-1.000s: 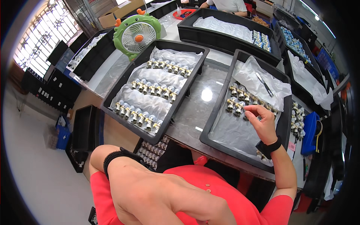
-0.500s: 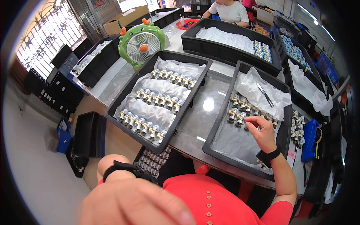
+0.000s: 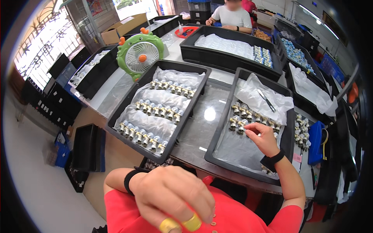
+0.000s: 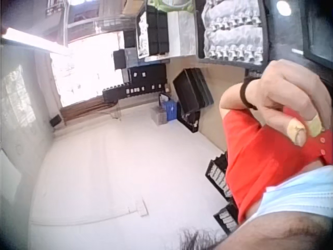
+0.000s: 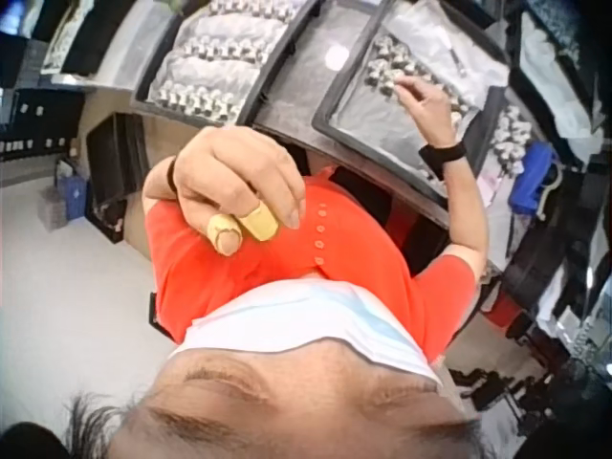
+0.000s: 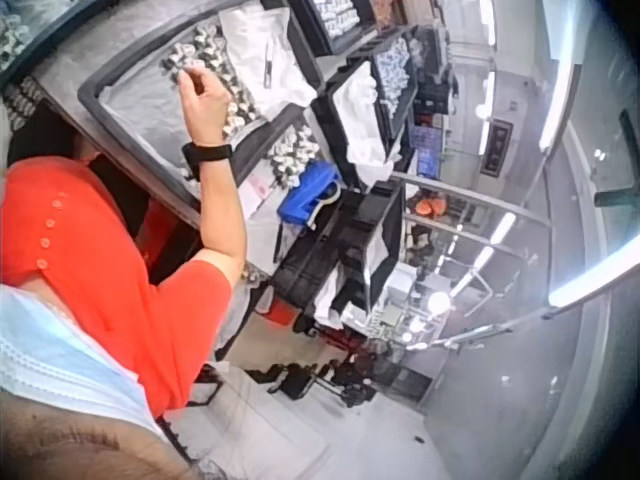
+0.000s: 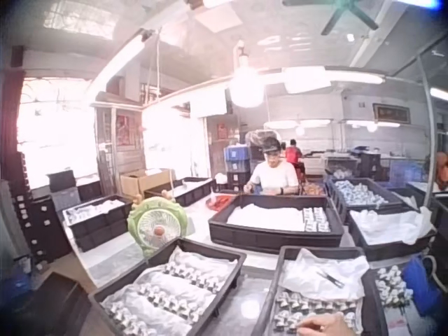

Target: The person repeatedly picks up small cylindrical components from a tray, manipulates them with their fingers, and places them back into the tray. The task involves handling multiple identical items one by one in a repetitive cycle within a workshop setting.

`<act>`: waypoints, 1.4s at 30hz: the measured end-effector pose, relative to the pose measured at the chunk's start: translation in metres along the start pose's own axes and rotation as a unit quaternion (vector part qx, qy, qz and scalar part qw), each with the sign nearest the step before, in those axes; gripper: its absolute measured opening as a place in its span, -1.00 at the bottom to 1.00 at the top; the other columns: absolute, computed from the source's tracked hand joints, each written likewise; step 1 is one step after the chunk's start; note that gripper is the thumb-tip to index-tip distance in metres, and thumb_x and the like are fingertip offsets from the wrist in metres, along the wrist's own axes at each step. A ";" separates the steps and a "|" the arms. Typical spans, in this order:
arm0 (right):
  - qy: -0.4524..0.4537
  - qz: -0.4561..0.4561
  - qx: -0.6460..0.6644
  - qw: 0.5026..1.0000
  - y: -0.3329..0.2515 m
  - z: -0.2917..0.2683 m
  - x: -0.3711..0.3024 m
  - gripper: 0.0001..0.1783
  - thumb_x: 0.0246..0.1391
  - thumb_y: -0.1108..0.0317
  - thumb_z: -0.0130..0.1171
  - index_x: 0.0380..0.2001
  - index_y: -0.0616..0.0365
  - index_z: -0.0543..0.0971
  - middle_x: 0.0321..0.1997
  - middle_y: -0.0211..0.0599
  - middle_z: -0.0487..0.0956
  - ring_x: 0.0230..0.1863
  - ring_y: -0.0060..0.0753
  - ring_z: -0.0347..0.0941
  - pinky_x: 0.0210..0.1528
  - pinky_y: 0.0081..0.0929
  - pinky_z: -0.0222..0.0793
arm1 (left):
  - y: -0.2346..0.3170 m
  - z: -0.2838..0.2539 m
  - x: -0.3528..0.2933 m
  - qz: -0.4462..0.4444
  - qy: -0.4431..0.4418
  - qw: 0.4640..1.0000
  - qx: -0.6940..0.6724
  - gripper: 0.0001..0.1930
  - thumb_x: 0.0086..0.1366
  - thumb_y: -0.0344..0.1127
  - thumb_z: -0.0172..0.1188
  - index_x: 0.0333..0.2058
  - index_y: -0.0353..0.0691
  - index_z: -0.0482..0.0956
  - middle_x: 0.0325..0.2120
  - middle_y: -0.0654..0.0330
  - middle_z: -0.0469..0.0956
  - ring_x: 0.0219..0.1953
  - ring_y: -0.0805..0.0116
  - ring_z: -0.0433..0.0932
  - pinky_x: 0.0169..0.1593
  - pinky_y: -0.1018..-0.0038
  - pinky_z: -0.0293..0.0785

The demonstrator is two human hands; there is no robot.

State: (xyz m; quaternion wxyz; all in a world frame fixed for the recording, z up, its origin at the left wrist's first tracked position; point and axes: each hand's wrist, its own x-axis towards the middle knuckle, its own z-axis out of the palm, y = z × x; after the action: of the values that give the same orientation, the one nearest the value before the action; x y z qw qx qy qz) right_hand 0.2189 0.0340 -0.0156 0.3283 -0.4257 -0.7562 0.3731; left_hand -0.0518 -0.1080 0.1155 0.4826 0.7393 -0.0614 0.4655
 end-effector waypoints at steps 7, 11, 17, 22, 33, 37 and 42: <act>-0.042 0.033 -0.050 0.997 0.000 0.001 0.002 -0.82 0.00 0.39 0.21 -0.30 0.23 0.61 -0.47 -0.32 0.62 -0.46 -0.62 0.51 -0.37 -0.63 0.41 | -0.058 0.000 -0.004 -0.243 0.065 0.968 0.015 -0.76 0.31 -0.33 0.07 -0.45 -0.40 0.53 -0.40 0.04 0.58 -0.34 0.28 0.58 -0.25 0.43 0.50; -0.018 0.004 -0.005 1.000 0.018 0.004 -0.001 -0.81 0.00 0.38 0.23 -0.30 0.23 0.61 -0.53 -0.37 0.59 -0.53 -0.66 0.44 -0.45 -0.64 0.34 | -0.103 -0.004 -0.007 -0.394 0.178 0.894 -0.116 -0.69 0.35 -0.16 0.05 -0.38 -0.33 0.56 -0.41 0.19 0.60 -0.32 0.47 0.57 -0.18 0.53 0.45; -0.056 0.047 -0.039 0.997 0.011 0.004 0.005 -0.80 0.01 0.36 0.23 -0.30 0.23 0.60 -0.57 -0.41 0.56 -0.56 -0.68 0.41 -0.48 -0.64 0.31 | -0.144 -0.016 -0.033 -0.467 0.260 0.823 -0.190 -0.71 0.33 -0.10 0.07 -0.37 -0.21 0.57 -0.40 0.24 0.60 -0.28 0.50 0.57 -0.15 0.58 0.42; -0.067 0.056 -0.071 0.994 0.009 0.004 0.006 -0.79 0.00 0.35 0.23 -0.30 0.22 0.60 -0.55 -0.34 0.59 -0.53 -0.63 0.48 -0.45 -0.62 0.37 | -0.155 -0.020 -0.036 -0.509 0.211 0.814 -0.187 -0.70 0.32 -0.06 0.07 -0.34 -0.20 0.54 -0.36 0.29 0.58 -0.28 0.56 0.54 -0.17 0.61 0.40; -0.093 0.078 -0.068 0.990 0.018 0.013 0.006 -0.77 -0.02 0.34 0.23 -0.28 0.23 0.61 -0.54 -0.30 0.60 -0.52 -0.60 0.49 -0.44 -0.61 0.39 | -0.161 -0.022 -0.044 -0.488 0.188 0.816 -0.245 -0.76 0.32 -0.14 0.06 -0.31 -0.20 0.50 -0.33 0.31 0.54 -0.28 0.57 0.49 -0.18 0.65 0.37; -0.119 0.089 -0.092 0.985 0.017 0.014 0.010 -0.76 -0.03 0.35 0.22 -0.27 0.24 0.60 -0.54 -0.28 0.60 -0.53 -0.58 0.47 -0.44 -0.58 0.38 | -0.163 -0.026 -0.047 -0.486 0.170 0.822 -0.243 -0.73 0.34 -0.13 0.06 -0.26 -0.24 0.51 -0.30 0.29 0.54 -0.23 0.56 0.49 -0.15 0.62 0.37; -0.097 0.111 -0.082 0.986 0.019 0.014 0.014 -0.77 -0.01 0.34 0.22 -0.27 0.21 0.61 -0.51 -0.28 0.60 -0.49 -0.59 0.47 -0.42 -0.59 0.37 | -0.166 -0.029 -0.049 -0.490 0.153 0.828 -0.227 -0.72 0.35 -0.13 0.06 -0.23 -0.25 0.52 -0.28 0.28 0.55 -0.21 0.54 0.50 -0.14 0.60 0.38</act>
State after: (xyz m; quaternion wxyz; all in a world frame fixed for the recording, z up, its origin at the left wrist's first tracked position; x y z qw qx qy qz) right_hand 0.2098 0.0490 -0.0362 0.1734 -0.4945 -0.7606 0.3834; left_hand -0.0080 -0.0159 -0.0268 0.8044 0.4615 0.2798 0.2482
